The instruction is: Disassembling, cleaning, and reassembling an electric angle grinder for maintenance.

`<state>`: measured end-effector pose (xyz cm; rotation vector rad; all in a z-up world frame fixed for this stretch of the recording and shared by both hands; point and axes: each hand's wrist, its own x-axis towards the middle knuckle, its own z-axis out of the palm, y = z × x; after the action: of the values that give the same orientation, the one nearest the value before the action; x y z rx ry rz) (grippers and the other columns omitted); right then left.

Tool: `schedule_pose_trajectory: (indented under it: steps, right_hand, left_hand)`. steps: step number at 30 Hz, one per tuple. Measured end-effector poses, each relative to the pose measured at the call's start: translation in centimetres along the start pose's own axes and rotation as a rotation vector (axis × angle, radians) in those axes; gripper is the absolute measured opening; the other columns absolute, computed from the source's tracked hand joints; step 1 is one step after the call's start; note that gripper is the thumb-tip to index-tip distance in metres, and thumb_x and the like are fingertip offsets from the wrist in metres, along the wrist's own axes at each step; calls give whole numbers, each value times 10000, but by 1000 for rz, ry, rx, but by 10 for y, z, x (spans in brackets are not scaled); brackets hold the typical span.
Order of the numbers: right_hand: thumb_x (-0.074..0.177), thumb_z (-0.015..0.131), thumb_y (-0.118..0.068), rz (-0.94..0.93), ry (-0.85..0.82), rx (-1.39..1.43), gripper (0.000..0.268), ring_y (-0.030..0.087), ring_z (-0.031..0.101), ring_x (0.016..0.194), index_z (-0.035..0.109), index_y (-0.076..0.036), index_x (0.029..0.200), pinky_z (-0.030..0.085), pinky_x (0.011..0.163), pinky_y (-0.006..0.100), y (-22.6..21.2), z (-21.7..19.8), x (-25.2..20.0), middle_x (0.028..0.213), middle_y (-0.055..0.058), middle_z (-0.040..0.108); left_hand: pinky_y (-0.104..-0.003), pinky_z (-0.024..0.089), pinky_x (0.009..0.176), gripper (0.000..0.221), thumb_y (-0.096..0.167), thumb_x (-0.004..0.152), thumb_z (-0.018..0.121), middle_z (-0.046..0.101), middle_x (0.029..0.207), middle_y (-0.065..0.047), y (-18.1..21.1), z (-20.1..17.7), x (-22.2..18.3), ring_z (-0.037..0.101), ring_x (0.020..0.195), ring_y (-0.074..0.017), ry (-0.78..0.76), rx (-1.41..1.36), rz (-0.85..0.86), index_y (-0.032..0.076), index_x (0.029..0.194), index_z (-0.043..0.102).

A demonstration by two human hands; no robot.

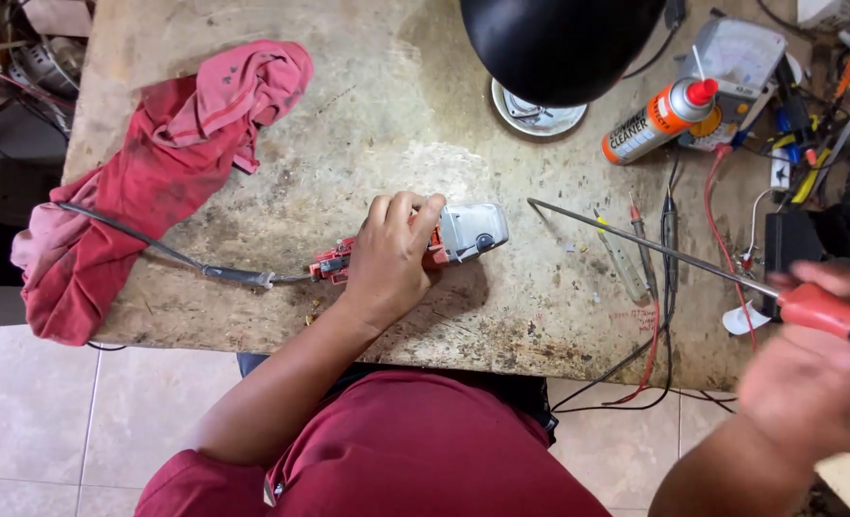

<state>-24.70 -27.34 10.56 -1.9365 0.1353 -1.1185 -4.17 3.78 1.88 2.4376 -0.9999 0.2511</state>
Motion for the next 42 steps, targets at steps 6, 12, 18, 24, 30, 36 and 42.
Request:
schedule_pose_trajectory:
  steps: [6, 12, 18, 24, 30, 36, 42]
  right_hand:
    - [1186, 375, -152, -160, -565, 62, 301, 206, 697, 954, 431, -111, 1479, 523, 1127, 437, -12, 124, 12, 1015, 75, 688]
    - [1048, 677, -119, -395, -706, -364, 439, 164, 439, 626, 583, -68, 1474, 389, 565, 353, -52, 126, 12, 770, 28, 505]
    - [1109, 460, -80, -324, -413, -236, 372, 270, 535, 618, 603, 186, 1326, 414, 584, 404, -23, 94, -37, 839, 231, 613]
    - [1025, 611, -41, -235, -775, -498, 368, 109, 456, 526, 627, 36, 1384, 376, 430, 272, -14, 100, -44, 786, 63, 658]
    - [944, 623, 88, -132, -860, -543, 447, 175, 639, 587, 628, -2, 1381, 596, 469, 292, -2, 101, -55, 945, 147, 756]
    - [1094, 538, 13, -286, -423, -401, 351, 163, 430, 519, 570, 136, 1421, 344, 450, 339, 34, 70, -85, 701, 95, 561]
    - [1045, 586, 16, -76, -605, -517, 377, 121, 475, 500, 602, 76, 1417, 394, 419, 283, -17, 81, -67, 883, 134, 726]
  left_hand:
    - [-427, 486, 783, 658, 8, 712, 687, 667, 1120, -88, -22, -33, 0, 601, 986, -319, 53, 98, -63, 91, 1345, 526]
    - [-404, 473, 770, 600, 18, 655, 698, 660, 915, -104, -52, -47, -18, 610, 863, -320, 91, 216, -119, 57, 1222, 505]
    - [-431, 535, 835, 781, -60, 688, 713, 709, 1061, -150, -59, -55, -29, 652, 955, -320, -53, 88, -205, 44, 1436, 511]
    - [-390, 478, 772, 639, 198, 687, 789, 706, 974, -70, -59, -41, -32, 627, 910, -274, 23, 170, -121, 115, 1279, 564]
    - [-413, 548, 780, 598, -66, 786, 636, 730, 1005, -144, -49, -35, -24, 654, 926, -295, -9, 25, -149, 55, 1363, 539]
    - [-414, 505, 805, 563, -111, 794, 525, 736, 1012, -109, -44, -28, -21, 636, 956, -311, 40, 25, -99, 67, 1322, 604]
    - [-417, 542, 816, 725, -188, 666, 523, 743, 1049, -156, -37, -28, -24, 669, 980, -325, -39, -66, -149, 45, 1348, 595]
